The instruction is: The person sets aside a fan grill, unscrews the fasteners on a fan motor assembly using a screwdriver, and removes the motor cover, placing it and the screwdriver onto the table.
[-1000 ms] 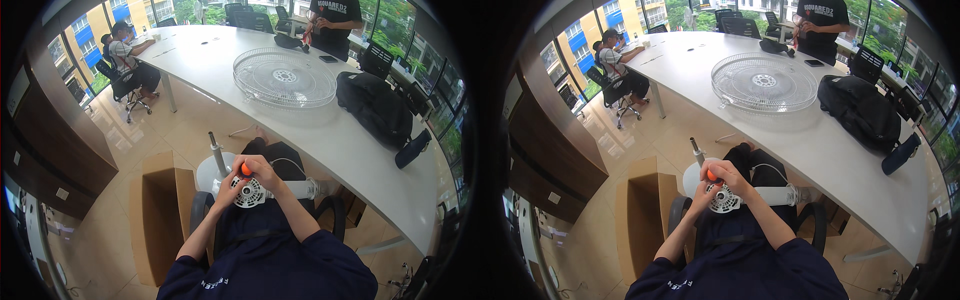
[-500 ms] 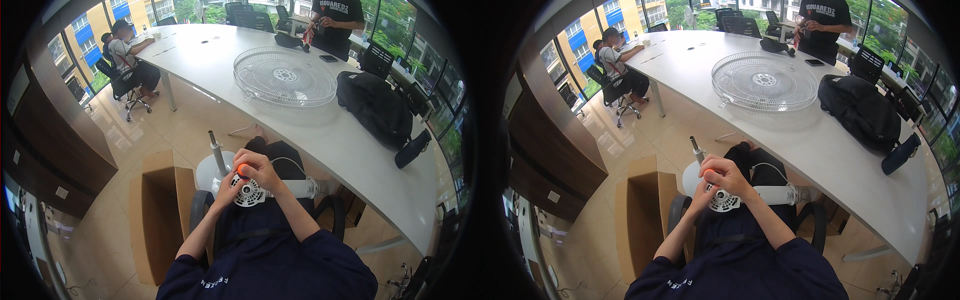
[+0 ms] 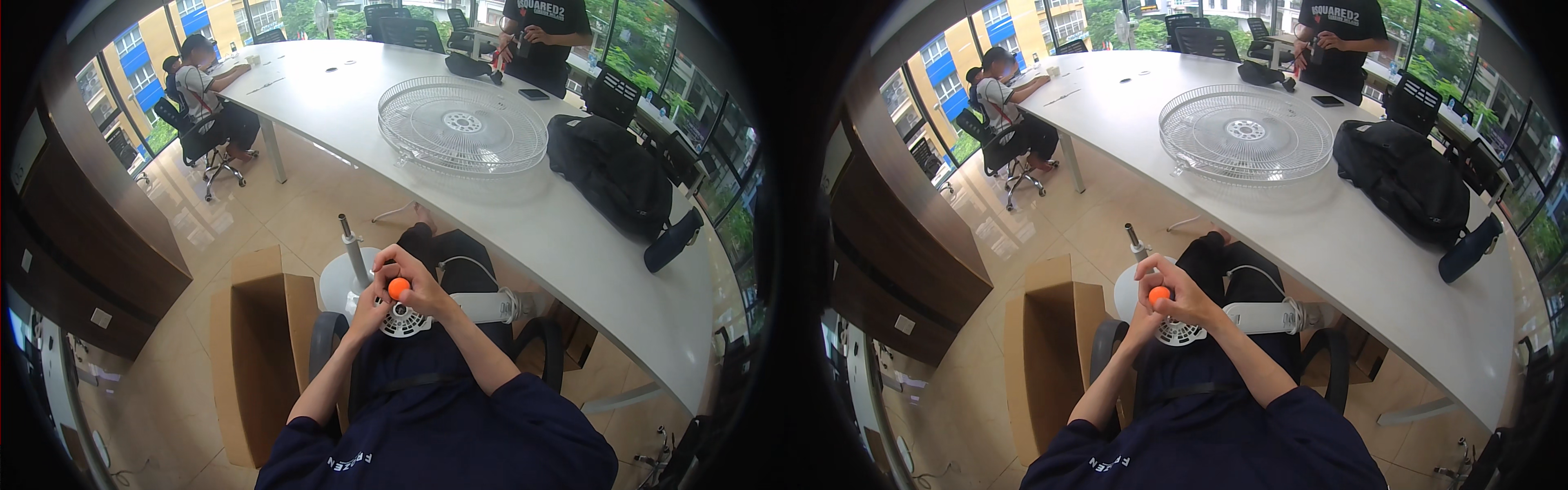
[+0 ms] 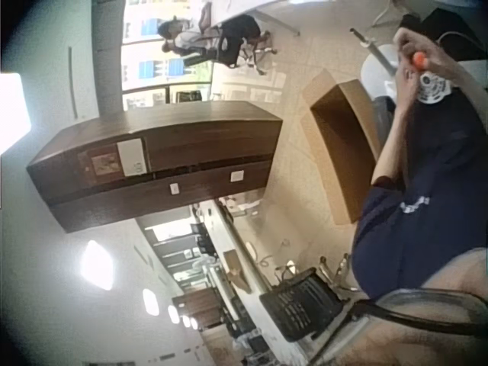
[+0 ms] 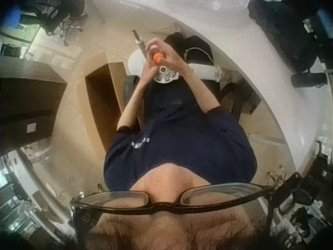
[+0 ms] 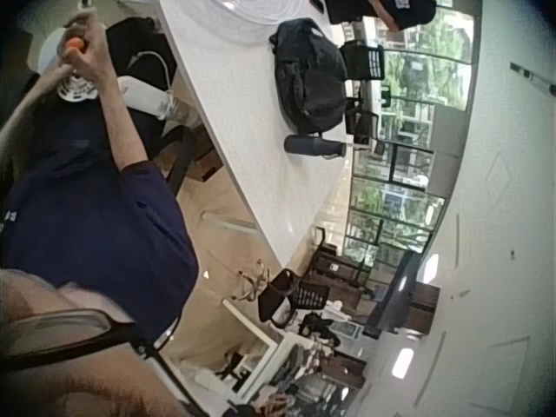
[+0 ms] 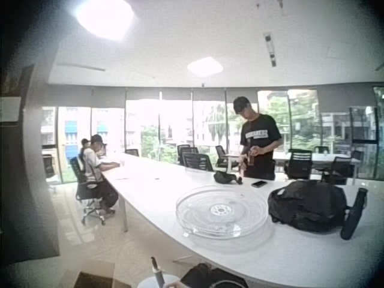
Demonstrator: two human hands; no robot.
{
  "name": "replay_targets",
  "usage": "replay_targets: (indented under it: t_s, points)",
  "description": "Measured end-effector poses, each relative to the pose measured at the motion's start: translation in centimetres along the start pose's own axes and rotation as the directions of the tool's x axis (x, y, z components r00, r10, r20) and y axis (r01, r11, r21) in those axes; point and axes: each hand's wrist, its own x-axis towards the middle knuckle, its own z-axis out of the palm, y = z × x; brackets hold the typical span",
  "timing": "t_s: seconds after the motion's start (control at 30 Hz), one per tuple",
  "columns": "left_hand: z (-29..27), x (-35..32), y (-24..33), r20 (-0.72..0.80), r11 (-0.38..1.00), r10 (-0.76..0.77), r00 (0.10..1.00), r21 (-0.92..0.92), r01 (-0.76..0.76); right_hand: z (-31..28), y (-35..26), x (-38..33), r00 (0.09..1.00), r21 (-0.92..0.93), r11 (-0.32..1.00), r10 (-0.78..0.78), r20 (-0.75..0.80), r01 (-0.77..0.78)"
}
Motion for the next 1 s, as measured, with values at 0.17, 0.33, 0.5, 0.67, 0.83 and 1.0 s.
replay_targets:
  t_s: [0.17,0.33,0.5,0.67,0.83,1.0]
  points:
    - [-0.7,-0.3,0.1,0.019,0.995,-0.087,0.996,0.042,0.086,-0.3,0.9,-0.1,0.986,0.093,0.996,0.009,-0.166,0.006]
    - [-0.7,-0.3,-0.1,-0.005,0.988,-0.098,0.995,0.121,0.098,-1.4,0.2,-0.3,0.969,0.071,0.975,0.217,-0.120,-0.209]
    - [-0.6,-0.2,-0.2,0.008,0.988,-0.137,0.991,0.079,0.136,-1.2,0.4,-0.3,0.983,0.154,0.981,0.135,-0.127,-0.115]
    - [-0.7,-0.2,-0.1,0.041,0.984,-0.160,0.986,0.081,0.156,-0.3,0.5,-0.3,0.981,0.041,0.998,0.062,-0.183,-0.055]
    - [-0.9,-0.3,-0.9,0.012,0.991,-0.082,0.997,0.104,0.080,-0.5,0.3,0.0,0.982,-0.021,1.000,-0.007,-0.190,0.003]
    - [-0.2,-0.3,0.5,0.006,0.994,-0.074,0.997,0.078,0.073,-1.3,0.1,-0.8,0.972,0.209,0.970,0.162,-0.171,-0.124]
